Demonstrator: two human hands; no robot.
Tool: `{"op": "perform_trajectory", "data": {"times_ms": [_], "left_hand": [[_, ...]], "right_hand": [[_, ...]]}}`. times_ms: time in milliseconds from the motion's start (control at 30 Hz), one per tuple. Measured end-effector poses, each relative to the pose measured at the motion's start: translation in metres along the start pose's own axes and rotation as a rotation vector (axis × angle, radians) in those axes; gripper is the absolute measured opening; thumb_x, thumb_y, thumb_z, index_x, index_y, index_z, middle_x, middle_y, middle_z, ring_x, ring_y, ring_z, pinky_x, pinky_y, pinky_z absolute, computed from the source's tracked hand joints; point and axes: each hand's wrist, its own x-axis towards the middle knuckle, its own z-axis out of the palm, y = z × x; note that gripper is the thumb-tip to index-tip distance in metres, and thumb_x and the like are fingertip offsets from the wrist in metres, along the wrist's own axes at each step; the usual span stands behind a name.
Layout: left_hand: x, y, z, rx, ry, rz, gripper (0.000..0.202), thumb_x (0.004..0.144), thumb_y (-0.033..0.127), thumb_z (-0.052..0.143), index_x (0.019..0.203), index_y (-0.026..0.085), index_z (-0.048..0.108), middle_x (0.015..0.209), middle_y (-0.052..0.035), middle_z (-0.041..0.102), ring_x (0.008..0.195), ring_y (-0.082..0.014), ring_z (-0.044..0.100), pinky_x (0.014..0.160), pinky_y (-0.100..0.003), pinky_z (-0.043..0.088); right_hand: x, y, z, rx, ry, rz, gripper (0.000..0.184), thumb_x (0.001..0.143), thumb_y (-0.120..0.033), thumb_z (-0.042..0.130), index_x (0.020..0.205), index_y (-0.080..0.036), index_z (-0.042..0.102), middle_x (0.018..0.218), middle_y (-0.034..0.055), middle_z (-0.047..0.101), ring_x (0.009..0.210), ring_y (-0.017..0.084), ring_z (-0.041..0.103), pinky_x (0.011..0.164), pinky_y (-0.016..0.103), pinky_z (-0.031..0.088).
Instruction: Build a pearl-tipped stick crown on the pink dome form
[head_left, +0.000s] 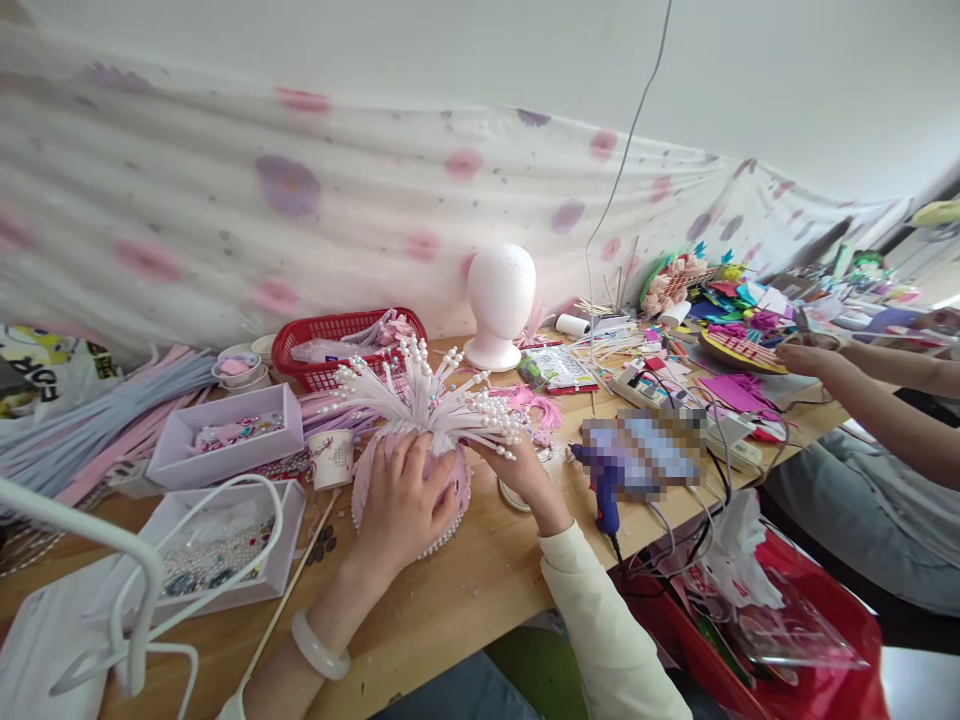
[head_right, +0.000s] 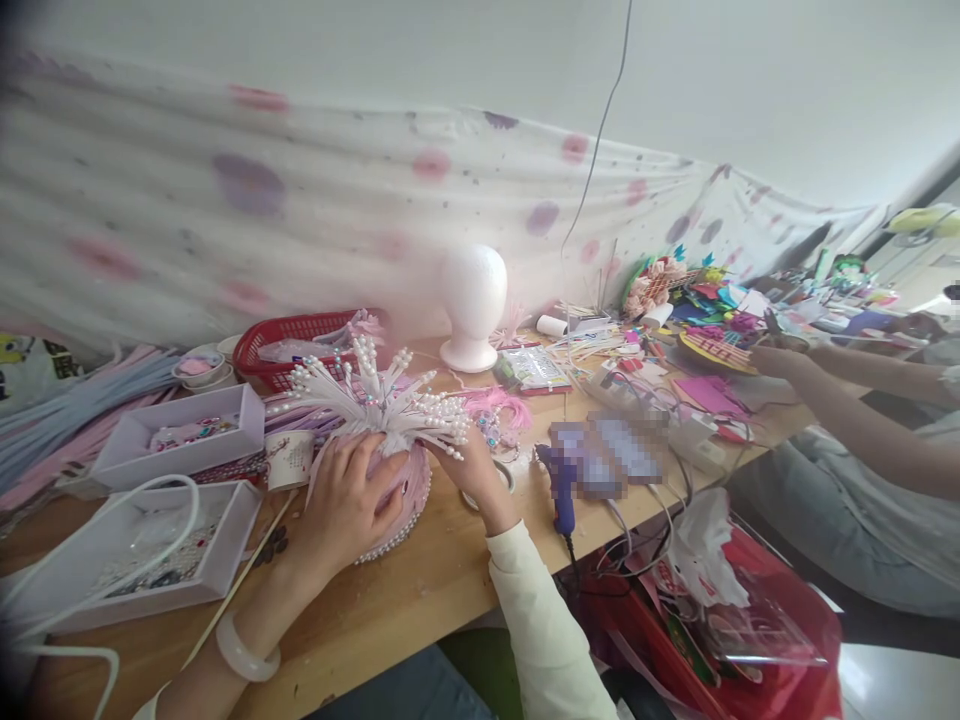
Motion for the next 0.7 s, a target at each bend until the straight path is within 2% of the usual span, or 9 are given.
{"op": "perform_trajectory", "data": {"times_ms": [200,433,567,700], "left_hand": [[-0.0001,0.0002,0.0003,0.004,0.012,-0.001,0.031,0.086,0.024,0.059,0.113,0.018,0.072,0.118,-0.0193,0.062,0.111,-0.0367,0.055,0.096,-0.06,0.047],[-0.0021,-0.0004,0.0032,-0.015,0.021,-0.017,0.03,0.086,0.024,0.058,0.113,0.019,0.071,0.12,-0.0178,0.061,0.112,-0.035,0.054,0.098,-0.06,0.046],[-0.0016,0.0003,0.0039,-0.015,0.035,-0.008,0.029,0.087,0.024,0.057,0.111,0.018,0.072,0.119,-0.0185,0.061,0.112,-0.0358,0.053,0.098,-0.062,0.046],[-0.0009,0.0012,0.0041,-0.009,0.045,-0.001,0.029,0.086,0.022,0.057,0.11,0.017,0.072,0.119,-0.019,0.061,0.112,-0.0365,0.052,0.097,-0.063,0.046]], "right_hand": [[0.0018,0.0005,0.0015,-0.104,0.003,-0.051,0.021,0.089,-0.04,0.066,0.104,-0.031,0.078,0.096,0.0045,0.079,0.107,0.027,0.07,0.102,0.045,0.051],[0.0032,-0.001,0.0054,-0.021,0.041,0.007,0.025,0.087,-0.043,0.067,0.104,-0.027,0.078,0.094,0.0042,0.079,0.102,0.026,0.071,0.097,0.043,0.055],[0.0042,-0.0019,0.0038,-0.05,0.049,0.023,0.023,0.087,-0.04,0.068,0.103,-0.027,0.078,0.102,0.0048,0.079,0.1,0.026,0.072,0.097,0.045,0.055],[0.0038,-0.0004,0.0043,-0.134,0.003,-0.022,0.022,0.09,-0.036,0.063,0.105,-0.029,0.078,0.104,0.0049,0.078,0.104,0.028,0.071,0.099,0.047,0.053]]}}
